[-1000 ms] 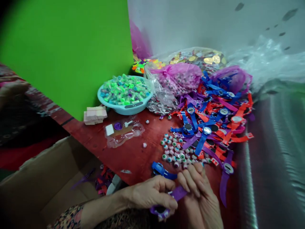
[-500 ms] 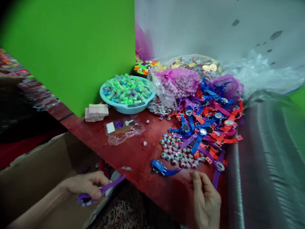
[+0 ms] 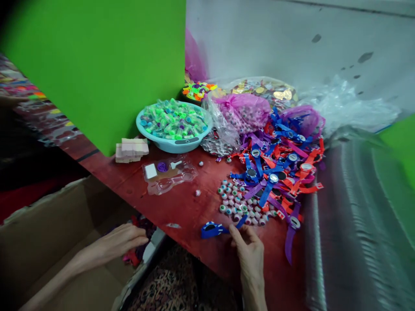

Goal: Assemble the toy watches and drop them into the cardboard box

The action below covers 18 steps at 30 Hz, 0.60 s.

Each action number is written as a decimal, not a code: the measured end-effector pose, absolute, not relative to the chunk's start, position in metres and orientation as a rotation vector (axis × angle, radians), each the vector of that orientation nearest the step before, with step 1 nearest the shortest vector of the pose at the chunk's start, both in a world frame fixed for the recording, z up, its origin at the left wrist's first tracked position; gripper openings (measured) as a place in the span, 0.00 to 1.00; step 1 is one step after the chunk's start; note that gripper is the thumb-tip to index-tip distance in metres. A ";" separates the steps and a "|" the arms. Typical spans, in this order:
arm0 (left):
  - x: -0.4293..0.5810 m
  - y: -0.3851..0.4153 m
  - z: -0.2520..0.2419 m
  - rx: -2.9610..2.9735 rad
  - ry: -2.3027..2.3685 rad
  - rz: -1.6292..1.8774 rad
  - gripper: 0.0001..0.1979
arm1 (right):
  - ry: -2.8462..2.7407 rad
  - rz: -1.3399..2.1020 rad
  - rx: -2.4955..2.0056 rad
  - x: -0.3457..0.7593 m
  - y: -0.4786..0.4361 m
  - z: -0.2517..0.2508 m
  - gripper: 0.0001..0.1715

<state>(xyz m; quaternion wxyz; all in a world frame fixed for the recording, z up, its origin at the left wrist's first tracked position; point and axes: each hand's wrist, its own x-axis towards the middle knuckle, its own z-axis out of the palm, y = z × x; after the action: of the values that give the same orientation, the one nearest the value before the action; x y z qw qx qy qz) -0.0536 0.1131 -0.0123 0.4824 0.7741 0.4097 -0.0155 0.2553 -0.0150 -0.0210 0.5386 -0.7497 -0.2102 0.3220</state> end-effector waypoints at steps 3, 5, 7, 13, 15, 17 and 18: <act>-0.005 0.107 0.024 1.910 0.877 0.140 0.16 | -0.392 0.869 -1.595 0.240 -0.011 -0.018 0.23; 0.031 0.103 0.037 1.990 0.696 0.351 0.21 | -0.372 0.911 -1.503 0.228 -0.006 -0.011 0.22; 0.059 0.102 0.038 2.006 0.534 0.393 0.24 | -0.387 0.965 -1.423 0.219 -0.002 -0.001 0.20; 0.082 0.094 0.026 1.481 0.442 0.190 0.09 | -0.420 1.048 -1.229 0.211 -0.001 0.023 0.15; 0.073 0.092 0.024 1.275 0.483 0.171 0.11 | -0.492 1.136 -1.219 0.212 0.002 0.025 0.15; 0.053 0.095 0.019 1.209 0.557 0.099 0.13 | -0.621 1.185 -1.270 0.223 0.008 0.026 0.18; 0.039 0.098 0.015 1.217 0.604 0.028 0.13 | -0.683 1.145 -1.334 0.234 0.013 0.026 0.20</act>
<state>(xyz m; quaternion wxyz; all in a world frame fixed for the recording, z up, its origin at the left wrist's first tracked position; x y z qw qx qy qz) 0.0388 0.0985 0.0146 0.7780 0.5625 0.2794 0.0128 0.2343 0.0132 0.0261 0.5873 -0.5725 -0.2932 0.4913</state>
